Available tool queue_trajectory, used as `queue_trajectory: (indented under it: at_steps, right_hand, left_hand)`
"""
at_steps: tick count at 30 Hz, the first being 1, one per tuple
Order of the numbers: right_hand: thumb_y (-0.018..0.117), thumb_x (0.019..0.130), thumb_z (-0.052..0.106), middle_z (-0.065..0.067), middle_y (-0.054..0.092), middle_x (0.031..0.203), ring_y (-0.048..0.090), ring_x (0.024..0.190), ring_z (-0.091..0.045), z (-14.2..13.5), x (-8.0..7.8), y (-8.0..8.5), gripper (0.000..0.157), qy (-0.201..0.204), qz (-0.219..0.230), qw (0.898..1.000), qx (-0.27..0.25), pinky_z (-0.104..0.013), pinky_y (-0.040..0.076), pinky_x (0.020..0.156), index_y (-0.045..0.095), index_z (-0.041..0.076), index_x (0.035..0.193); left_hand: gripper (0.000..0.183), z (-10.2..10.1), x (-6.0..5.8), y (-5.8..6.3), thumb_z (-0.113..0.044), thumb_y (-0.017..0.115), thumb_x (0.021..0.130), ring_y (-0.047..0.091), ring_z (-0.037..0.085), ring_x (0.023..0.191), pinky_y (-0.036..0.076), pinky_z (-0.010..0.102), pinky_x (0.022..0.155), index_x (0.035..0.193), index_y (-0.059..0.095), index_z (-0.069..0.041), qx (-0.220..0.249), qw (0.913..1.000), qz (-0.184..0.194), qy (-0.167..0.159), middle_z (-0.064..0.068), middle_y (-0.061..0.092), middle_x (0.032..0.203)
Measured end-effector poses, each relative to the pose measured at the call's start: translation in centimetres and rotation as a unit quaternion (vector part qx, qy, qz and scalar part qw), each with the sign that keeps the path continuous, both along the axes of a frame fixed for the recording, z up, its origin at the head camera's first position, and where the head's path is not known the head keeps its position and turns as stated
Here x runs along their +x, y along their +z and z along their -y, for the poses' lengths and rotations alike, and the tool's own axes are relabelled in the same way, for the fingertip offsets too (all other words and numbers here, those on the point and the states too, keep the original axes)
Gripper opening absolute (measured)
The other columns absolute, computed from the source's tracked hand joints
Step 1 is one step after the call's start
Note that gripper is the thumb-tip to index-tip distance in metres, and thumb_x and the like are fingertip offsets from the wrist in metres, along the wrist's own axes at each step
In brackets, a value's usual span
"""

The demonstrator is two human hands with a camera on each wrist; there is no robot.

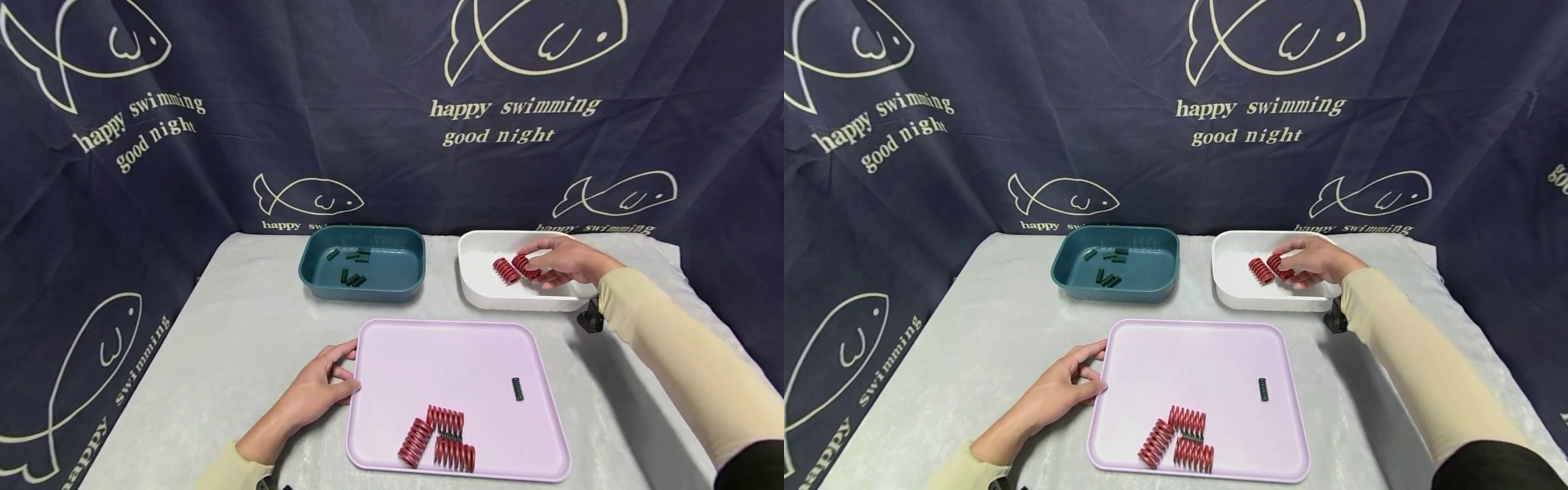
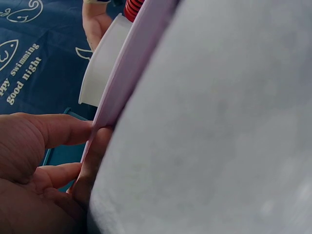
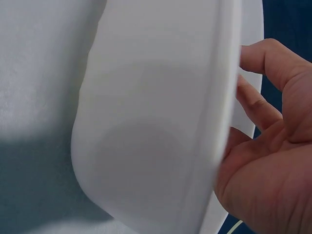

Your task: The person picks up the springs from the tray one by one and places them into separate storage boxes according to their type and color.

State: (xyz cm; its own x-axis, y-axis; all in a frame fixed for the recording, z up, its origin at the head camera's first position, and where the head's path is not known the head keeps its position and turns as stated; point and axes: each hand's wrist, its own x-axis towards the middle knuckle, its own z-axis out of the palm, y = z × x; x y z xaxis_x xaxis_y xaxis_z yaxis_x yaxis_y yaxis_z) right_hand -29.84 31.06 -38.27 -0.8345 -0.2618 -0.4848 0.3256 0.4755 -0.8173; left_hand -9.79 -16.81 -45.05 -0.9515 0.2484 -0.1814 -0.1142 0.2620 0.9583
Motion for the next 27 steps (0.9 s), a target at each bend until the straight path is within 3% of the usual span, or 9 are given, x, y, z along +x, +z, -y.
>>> queue_trajectory:
  at_steps: [1, 17, 22, 27]
  right_hand:
    - [0.063, 0.1, 0.003, -0.007, 0.07, 0.096, 0.068, 0.077, -0.017, 0.2, 0.2, 0.1, 0.061, 0.003, -0.002, 1.0, 0.006, -0.03, 0.061, 0.064, 0.035, -0.003, 0.154]
    - [0.065, 0.098, 0.007, -0.004, 0.072, 0.087, 0.07, 0.075, -0.017, 0.5, 0.7, -0.8, 0.059, 0.016, -0.027, 0.998, 0.054, -0.031, 0.059, 0.064, 0.039, -0.004, 0.149]
    - [0.066, 0.101, 0.013, -0.004, 0.075, 0.094, 0.071, 0.08, -0.019, 0.1, 0.9, -0.3, 0.064, 0.024, -0.028, 0.997, 0.062, -0.034, 0.059, 0.066, 0.034, -0.002, 0.154]
    - [0.067, 0.1, 0.015, -0.013, 0.07, 0.116, 0.07, 0.091, -0.026, -0.5, 1.4, 0.3, 0.067, 0.027, -0.046, 0.997, 0.064, -0.041, 0.061, 0.071, 0.033, -0.001, 0.155]
  left_hand:
    - [0.068, 0.0, 0.0, 0.0, 0.002, 0.077, 0.088, 0.064, 0.023, 0.098, 0.063, 0.035, 0.067, 0.151, 0.05, -0.003, 0.0, 1.0, 0.0, 0.0, 0.013, 0.052, 0.137]
    - [0.069, -0.1, -0.1, 0.1, 0.001, 0.076, 0.088, 0.064, 0.022, 0.098, 0.062, 0.034, 0.068, 0.152, 0.049, -0.005, -0.006, 0.9999, 0.006, 0.005, 0.012, 0.052, 0.138]
    - [0.069, -0.1, -0.1, 0.0, 0.001, 0.076, 0.089, 0.064, 0.022, 0.098, 0.062, 0.034, 0.068, 0.152, 0.049, -0.004, -0.007, 1.0, 0.003, 0.002, 0.012, 0.052, 0.138]
    - [0.069, -0.1, -0.1, 0.0, 0.0, 0.076, 0.089, 0.065, 0.021, 0.098, 0.062, 0.032, 0.068, 0.152, 0.049, -0.005, -0.009, 1.0, 0.001, -0.002, 0.012, 0.052, 0.138]
